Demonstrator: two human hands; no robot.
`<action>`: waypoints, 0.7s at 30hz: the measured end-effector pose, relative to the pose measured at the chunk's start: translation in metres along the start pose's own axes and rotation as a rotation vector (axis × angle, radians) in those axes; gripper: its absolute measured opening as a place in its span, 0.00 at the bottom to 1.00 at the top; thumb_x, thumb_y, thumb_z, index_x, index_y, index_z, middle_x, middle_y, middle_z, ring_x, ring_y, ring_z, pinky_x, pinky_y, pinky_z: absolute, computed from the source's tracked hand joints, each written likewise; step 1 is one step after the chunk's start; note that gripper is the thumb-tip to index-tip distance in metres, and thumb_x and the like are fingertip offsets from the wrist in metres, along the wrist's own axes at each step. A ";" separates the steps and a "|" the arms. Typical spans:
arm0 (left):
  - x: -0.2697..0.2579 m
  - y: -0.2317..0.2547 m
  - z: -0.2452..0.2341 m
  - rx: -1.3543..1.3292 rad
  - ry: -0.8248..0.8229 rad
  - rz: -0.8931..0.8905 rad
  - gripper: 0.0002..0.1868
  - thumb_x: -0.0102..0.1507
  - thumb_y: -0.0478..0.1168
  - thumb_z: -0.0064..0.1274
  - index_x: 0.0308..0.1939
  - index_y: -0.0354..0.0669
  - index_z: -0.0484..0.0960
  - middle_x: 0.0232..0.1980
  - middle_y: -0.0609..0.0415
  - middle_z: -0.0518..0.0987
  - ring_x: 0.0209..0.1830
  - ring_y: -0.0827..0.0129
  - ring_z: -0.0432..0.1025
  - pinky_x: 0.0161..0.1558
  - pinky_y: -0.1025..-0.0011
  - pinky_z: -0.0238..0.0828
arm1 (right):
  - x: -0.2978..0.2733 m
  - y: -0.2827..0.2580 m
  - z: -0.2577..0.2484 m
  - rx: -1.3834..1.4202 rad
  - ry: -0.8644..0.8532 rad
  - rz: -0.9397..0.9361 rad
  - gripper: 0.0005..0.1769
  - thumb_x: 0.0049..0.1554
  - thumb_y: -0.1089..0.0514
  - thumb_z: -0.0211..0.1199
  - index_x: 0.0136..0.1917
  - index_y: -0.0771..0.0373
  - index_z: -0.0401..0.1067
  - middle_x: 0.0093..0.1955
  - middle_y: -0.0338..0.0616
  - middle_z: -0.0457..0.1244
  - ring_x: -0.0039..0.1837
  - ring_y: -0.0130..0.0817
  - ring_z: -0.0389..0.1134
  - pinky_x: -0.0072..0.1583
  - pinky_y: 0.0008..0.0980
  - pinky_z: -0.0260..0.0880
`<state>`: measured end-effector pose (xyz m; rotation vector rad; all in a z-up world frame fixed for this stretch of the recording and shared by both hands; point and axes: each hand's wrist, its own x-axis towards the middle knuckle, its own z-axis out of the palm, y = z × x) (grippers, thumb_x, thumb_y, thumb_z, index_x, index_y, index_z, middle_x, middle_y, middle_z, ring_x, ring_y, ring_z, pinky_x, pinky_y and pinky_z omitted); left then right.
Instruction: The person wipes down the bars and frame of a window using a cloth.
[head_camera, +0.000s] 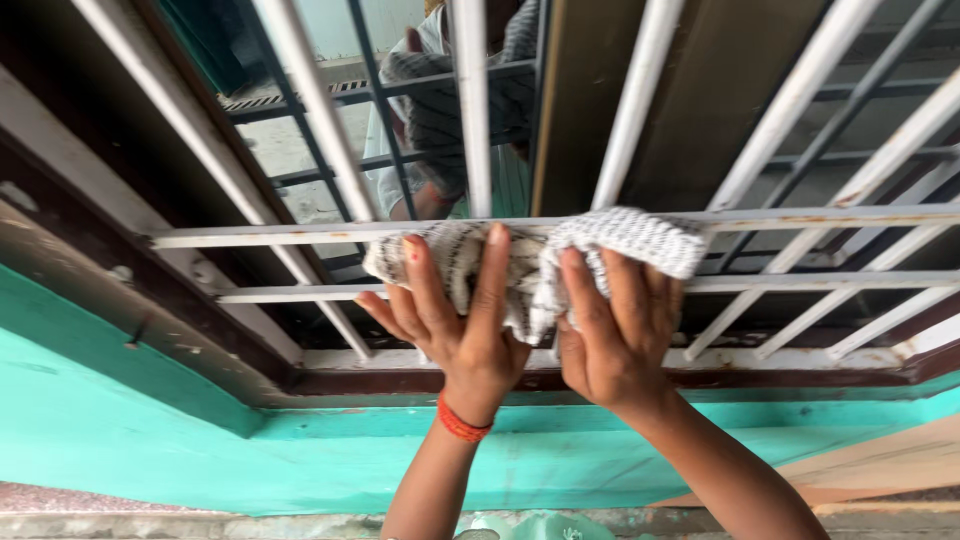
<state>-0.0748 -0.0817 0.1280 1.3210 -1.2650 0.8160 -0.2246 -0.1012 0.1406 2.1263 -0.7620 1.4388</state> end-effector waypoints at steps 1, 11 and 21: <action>0.002 -0.011 -0.005 -0.003 -0.003 0.003 0.21 0.71 0.44 0.47 0.68 0.60 0.82 0.81 0.41 0.52 0.82 0.47 0.45 0.82 0.43 0.20 | 0.004 -0.011 0.006 0.036 -0.015 0.008 0.27 0.66 0.55 0.50 0.75 0.67 0.64 0.74 0.64 0.55 0.76 0.63 0.57 0.78 0.62 0.44; 0.025 -0.117 -0.048 0.108 0.014 -0.056 0.25 0.73 0.56 0.48 0.69 0.51 0.82 0.80 0.37 0.55 0.84 0.46 0.46 0.83 0.44 0.24 | 0.036 -0.097 0.078 -0.003 -0.083 -0.081 0.25 0.66 0.54 0.53 0.75 0.56 0.70 0.68 0.46 0.59 0.76 0.56 0.55 0.81 0.57 0.37; 0.030 -0.173 -0.062 0.123 0.015 0.047 0.33 0.72 0.61 0.46 0.67 0.37 0.82 0.79 0.34 0.55 0.83 0.44 0.49 0.81 0.40 0.23 | 0.050 -0.149 0.132 -0.004 -0.024 -0.060 0.23 0.67 0.53 0.53 0.72 0.57 0.73 0.75 0.53 0.61 0.81 0.55 0.49 0.81 0.54 0.33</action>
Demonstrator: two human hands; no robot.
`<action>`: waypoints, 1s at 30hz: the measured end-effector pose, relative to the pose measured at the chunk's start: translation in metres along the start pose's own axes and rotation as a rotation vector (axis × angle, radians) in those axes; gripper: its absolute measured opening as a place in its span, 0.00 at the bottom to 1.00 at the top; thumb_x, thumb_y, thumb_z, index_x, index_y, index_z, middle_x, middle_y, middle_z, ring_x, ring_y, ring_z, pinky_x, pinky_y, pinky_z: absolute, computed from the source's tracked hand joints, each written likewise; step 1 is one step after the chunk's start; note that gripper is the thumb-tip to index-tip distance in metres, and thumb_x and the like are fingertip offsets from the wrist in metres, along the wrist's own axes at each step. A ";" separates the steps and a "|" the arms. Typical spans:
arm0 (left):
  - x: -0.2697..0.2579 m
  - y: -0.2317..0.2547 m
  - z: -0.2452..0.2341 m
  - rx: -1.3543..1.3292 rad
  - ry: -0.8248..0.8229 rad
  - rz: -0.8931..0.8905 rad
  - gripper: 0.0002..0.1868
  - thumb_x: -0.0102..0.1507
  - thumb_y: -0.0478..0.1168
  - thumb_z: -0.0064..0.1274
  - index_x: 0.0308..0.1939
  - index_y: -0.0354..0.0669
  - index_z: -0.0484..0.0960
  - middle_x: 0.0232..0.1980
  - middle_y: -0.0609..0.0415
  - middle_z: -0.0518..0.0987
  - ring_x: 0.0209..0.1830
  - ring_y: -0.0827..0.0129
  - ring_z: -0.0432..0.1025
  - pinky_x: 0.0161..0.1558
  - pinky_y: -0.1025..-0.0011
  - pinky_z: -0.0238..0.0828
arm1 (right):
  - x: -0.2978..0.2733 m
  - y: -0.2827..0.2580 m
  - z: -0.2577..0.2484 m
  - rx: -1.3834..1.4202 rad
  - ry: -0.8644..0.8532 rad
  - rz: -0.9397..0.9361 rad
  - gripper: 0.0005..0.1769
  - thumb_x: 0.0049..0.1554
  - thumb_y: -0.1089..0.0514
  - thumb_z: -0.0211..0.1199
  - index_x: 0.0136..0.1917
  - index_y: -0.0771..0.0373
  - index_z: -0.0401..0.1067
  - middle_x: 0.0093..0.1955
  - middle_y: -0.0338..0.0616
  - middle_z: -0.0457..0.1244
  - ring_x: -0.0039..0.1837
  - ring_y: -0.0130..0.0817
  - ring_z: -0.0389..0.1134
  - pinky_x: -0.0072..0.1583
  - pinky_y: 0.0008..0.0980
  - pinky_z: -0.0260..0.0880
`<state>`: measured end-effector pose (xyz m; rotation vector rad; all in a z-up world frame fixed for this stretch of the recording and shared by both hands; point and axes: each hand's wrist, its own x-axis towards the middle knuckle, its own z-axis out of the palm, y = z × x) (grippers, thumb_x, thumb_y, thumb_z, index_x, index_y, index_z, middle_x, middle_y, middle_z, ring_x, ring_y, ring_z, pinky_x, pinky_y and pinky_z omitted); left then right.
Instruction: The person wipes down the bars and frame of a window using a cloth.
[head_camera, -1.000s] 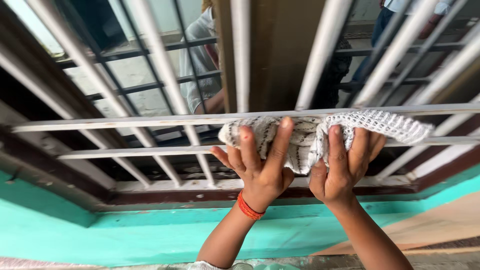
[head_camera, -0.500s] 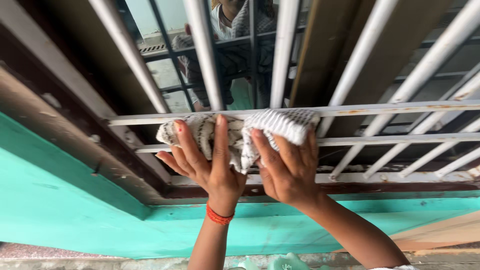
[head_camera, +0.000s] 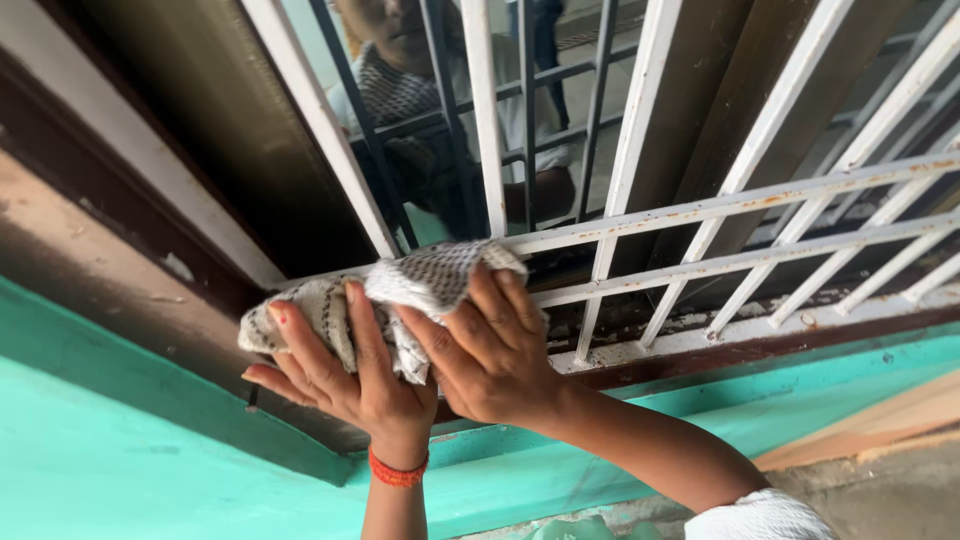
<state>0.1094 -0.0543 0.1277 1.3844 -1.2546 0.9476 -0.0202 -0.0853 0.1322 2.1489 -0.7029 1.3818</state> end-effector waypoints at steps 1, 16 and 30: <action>-0.002 -0.002 0.001 -0.009 -0.005 0.005 0.33 0.72 0.61 0.46 0.67 0.37 0.82 0.79 0.34 0.55 0.83 0.44 0.49 0.81 0.40 0.23 | 0.001 -0.003 -0.001 0.030 0.006 0.011 0.22 0.67 0.53 0.53 0.71 0.58 0.74 0.73 0.52 0.62 0.80 0.56 0.52 0.81 0.55 0.36; -0.072 -0.021 -0.002 -0.168 -0.117 -0.036 0.34 0.74 0.60 0.47 0.74 0.41 0.61 0.82 0.37 0.53 0.85 0.44 0.48 0.86 0.40 0.30 | -0.037 -0.029 0.014 0.316 0.051 0.014 0.09 0.61 0.55 0.62 0.45 0.61 0.79 0.62 0.42 0.66 0.73 0.43 0.60 0.72 0.51 0.54; -0.139 0.011 -0.026 -0.342 -0.531 -0.125 0.34 0.68 0.43 0.45 0.74 0.30 0.58 0.76 0.34 0.62 0.80 0.44 0.56 0.78 0.43 0.45 | -0.088 -0.034 -0.020 0.442 -0.222 0.205 0.17 0.62 0.61 0.55 0.62 0.67 0.74 0.71 0.50 0.63 0.77 0.55 0.58 0.74 0.55 0.58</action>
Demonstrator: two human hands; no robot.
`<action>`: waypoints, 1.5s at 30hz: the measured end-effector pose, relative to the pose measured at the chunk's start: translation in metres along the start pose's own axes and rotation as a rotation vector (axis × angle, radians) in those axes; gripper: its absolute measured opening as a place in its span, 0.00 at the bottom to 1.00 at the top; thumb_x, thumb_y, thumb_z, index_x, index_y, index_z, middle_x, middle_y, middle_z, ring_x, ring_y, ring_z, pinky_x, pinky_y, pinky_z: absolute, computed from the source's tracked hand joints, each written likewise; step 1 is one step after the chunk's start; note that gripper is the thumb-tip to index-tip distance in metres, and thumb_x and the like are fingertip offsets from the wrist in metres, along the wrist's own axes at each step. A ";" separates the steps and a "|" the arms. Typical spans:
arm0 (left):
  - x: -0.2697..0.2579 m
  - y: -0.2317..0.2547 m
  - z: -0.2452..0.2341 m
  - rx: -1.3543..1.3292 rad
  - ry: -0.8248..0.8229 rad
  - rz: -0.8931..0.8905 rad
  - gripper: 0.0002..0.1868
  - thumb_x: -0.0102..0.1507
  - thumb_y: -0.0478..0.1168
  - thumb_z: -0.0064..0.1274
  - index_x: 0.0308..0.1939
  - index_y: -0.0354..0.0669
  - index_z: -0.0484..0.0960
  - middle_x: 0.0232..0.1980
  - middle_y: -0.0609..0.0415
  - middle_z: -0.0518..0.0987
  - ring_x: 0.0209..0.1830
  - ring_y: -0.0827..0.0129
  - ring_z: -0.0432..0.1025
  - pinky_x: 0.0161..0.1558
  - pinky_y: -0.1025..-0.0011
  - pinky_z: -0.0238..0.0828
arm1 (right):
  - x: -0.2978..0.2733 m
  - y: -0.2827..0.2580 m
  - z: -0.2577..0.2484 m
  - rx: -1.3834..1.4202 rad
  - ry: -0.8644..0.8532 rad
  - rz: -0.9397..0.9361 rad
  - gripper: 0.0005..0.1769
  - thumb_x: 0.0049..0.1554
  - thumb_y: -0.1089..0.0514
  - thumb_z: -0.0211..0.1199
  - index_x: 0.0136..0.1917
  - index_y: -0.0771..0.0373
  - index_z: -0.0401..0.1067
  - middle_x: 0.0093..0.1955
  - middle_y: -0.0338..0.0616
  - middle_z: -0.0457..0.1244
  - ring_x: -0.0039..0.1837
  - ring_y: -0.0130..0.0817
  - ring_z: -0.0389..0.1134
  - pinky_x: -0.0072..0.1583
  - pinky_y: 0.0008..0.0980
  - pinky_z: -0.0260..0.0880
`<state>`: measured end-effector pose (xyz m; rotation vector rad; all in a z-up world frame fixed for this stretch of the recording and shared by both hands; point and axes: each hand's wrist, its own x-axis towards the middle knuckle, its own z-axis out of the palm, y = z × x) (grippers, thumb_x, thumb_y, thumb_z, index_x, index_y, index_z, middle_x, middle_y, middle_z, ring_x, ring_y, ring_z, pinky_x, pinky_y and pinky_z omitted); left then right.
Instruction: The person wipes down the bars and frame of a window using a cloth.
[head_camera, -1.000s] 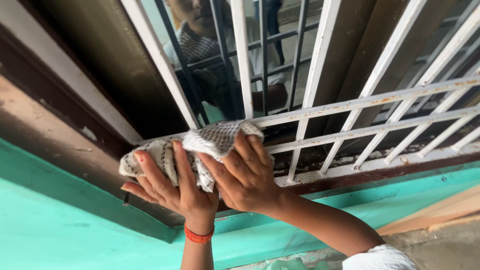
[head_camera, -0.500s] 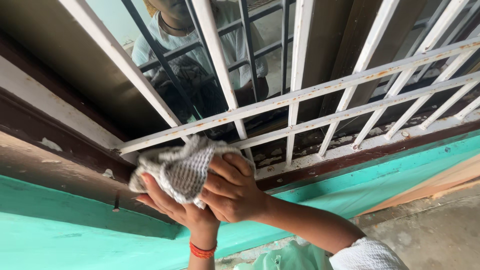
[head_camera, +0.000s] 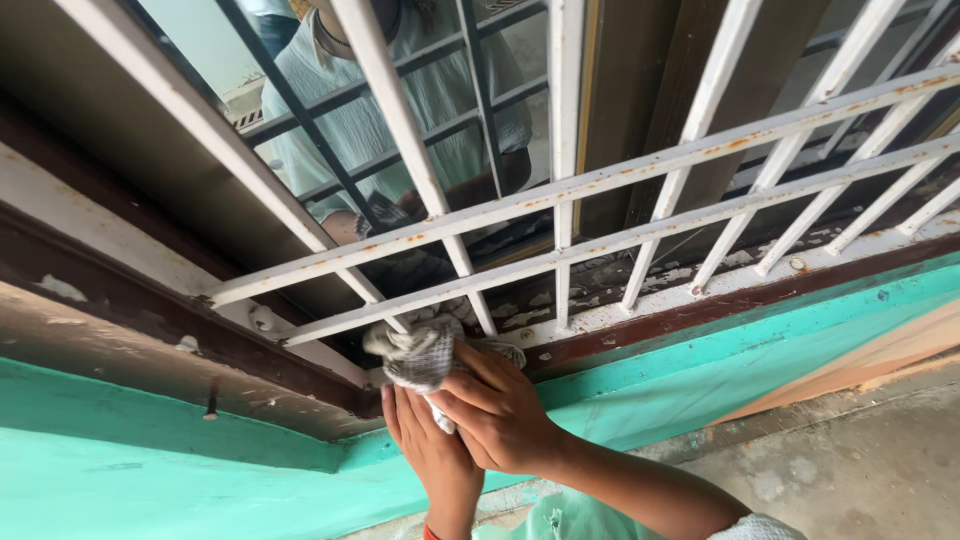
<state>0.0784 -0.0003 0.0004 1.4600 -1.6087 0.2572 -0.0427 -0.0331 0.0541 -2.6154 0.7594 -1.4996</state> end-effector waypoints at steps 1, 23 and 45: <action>-0.003 0.005 0.000 0.000 -0.002 0.000 0.34 0.68 0.43 0.45 0.74 0.30 0.58 0.76 0.34 0.62 0.80 0.44 0.56 0.78 0.43 0.45 | -0.004 -0.002 -0.003 0.030 -0.002 0.040 0.18 0.62 0.61 0.55 0.63 0.67 0.74 0.70 0.50 0.63 0.75 0.55 0.59 0.72 0.53 0.59; 0.100 0.121 0.027 -0.087 0.377 0.284 0.17 0.62 0.55 0.55 0.54 0.66 0.86 0.73 0.55 0.54 0.77 0.53 0.43 0.77 0.45 0.33 | -0.020 0.091 -0.153 -0.234 0.689 0.134 0.12 0.63 0.60 0.63 0.58 0.63 0.66 0.62 0.49 0.56 0.63 0.41 0.58 0.62 0.36 0.61; -0.002 0.147 0.074 0.026 0.082 -0.061 0.29 0.48 0.34 0.49 0.51 0.61 0.86 0.61 0.50 0.69 0.73 0.50 0.57 0.78 0.46 0.35 | -0.093 0.117 -0.138 -0.056 0.178 0.093 0.14 0.45 0.62 0.69 0.47 0.54 0.76 0.52 0.44 0.60 0.55 0.43 0.63 0.55 0.40 0.63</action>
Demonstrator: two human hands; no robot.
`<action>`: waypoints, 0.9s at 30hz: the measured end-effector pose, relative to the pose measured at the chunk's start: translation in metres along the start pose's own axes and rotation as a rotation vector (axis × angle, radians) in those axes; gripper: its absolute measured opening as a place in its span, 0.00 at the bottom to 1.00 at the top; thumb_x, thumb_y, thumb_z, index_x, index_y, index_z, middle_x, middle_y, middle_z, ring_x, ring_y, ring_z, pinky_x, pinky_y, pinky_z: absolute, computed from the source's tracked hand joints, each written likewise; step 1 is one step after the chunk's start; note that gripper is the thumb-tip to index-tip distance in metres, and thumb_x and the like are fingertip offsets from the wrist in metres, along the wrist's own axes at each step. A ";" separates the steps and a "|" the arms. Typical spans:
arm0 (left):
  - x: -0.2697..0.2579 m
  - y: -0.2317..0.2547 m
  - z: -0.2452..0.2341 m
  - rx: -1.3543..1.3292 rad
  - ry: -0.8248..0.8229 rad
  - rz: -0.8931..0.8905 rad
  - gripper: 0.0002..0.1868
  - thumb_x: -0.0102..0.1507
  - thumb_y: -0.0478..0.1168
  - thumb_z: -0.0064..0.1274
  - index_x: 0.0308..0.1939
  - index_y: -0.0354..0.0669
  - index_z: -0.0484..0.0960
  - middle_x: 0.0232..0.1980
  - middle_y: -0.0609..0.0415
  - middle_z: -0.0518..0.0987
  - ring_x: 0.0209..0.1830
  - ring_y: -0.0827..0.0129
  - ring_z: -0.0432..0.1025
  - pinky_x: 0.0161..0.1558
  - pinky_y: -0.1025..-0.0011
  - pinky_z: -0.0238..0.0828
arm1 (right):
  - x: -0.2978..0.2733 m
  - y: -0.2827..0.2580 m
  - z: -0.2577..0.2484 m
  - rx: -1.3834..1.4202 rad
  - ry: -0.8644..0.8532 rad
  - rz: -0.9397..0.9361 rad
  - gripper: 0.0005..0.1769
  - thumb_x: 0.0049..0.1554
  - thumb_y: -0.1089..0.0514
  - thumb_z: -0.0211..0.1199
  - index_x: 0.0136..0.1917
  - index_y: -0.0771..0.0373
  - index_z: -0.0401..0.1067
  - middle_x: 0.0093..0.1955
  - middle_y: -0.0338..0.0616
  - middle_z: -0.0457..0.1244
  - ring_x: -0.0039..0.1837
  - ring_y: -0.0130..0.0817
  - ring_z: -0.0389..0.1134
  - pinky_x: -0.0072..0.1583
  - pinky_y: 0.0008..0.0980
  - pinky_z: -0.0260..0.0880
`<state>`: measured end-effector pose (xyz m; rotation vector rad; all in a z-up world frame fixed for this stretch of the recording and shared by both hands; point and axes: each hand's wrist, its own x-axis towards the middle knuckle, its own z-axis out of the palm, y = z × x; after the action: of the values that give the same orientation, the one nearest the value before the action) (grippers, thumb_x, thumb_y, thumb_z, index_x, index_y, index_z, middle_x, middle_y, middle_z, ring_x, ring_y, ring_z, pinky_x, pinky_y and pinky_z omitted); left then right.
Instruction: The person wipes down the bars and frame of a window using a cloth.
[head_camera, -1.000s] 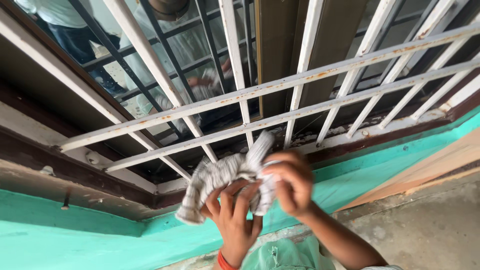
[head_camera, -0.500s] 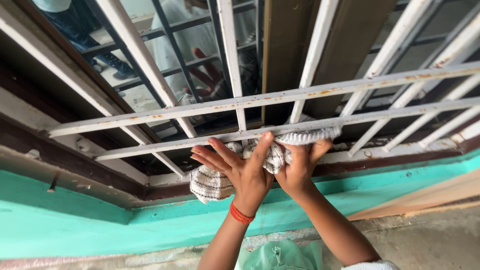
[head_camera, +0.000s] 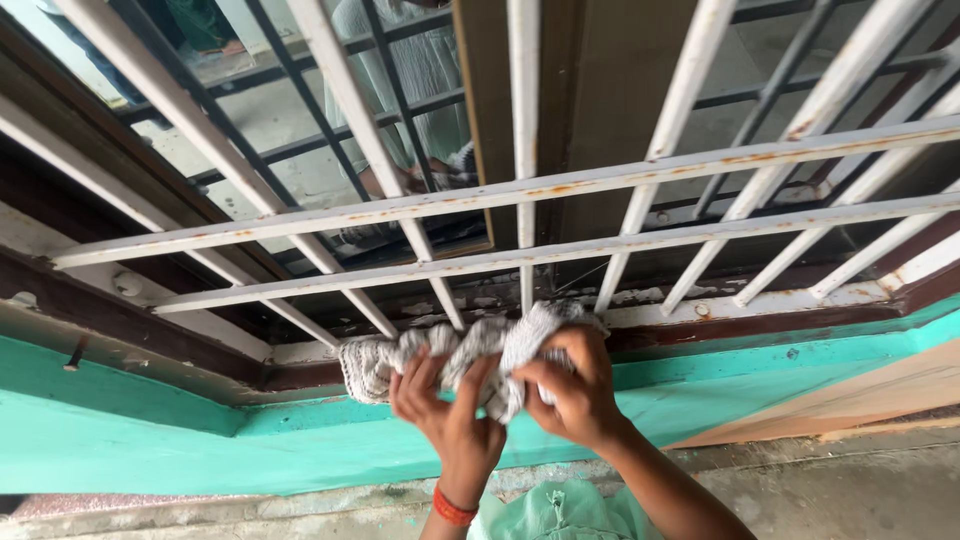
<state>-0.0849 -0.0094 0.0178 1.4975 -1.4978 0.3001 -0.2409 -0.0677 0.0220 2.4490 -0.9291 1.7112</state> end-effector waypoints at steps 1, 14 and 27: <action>-0.006 0.000 -0.001 0.000 0.003 0.003 0.29 0.48 0.34 0.49 0.51 0.61 0.86 0.61 0.50 0.69 0.73 0.50 0.57 0.78 0.46 0.35 | -0.007 0.002 -0.003 0.041 -0.009 -0.048 0.13 0.44 0.61 0.69 0.45 0.52 0.76 0.50 0.42 0.60 0.54 0.40 0.63 0.55 0.39 0.63; 0.064 0.093 0.037 -0.545 0.253 0.398 0.09 0.55 0.46 0.61 0.39 0.64 0.87 0.54 0.52 0.61 0.66 0.55 0.59 0.66 0.54 0.61 | 0.032 0.045 -0.066 -0.137 0.597 0.030 0.14 0.55 0.50 0.64 0.48 0.61 0.70 0.62 0.47 0.54 0.68 0.38 0.55 0.67 0.40 0.55; 0.057 0.124 0.094 -0.258 0.035 0.233 0.19 0.54 0.33 0.60 0.47 0.58 0.85 0.59 0.47 0.59 0.63 0.46 0.54 0.68 0.51 0.52 | 0.028 0.081 -0.070 -0.140 0.196 0.229 0.21 0.62 0.60 0.58 0.67 0.63 0.61 0.69 0.63 0.51 0.70 0.60 0.59 0.69 0.52 0.62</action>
<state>-0.2225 -0.0888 0.0668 1.1127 -1.6183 0.2580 -0.3326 -0.1237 0.0486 2.1126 -1.2954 1.8403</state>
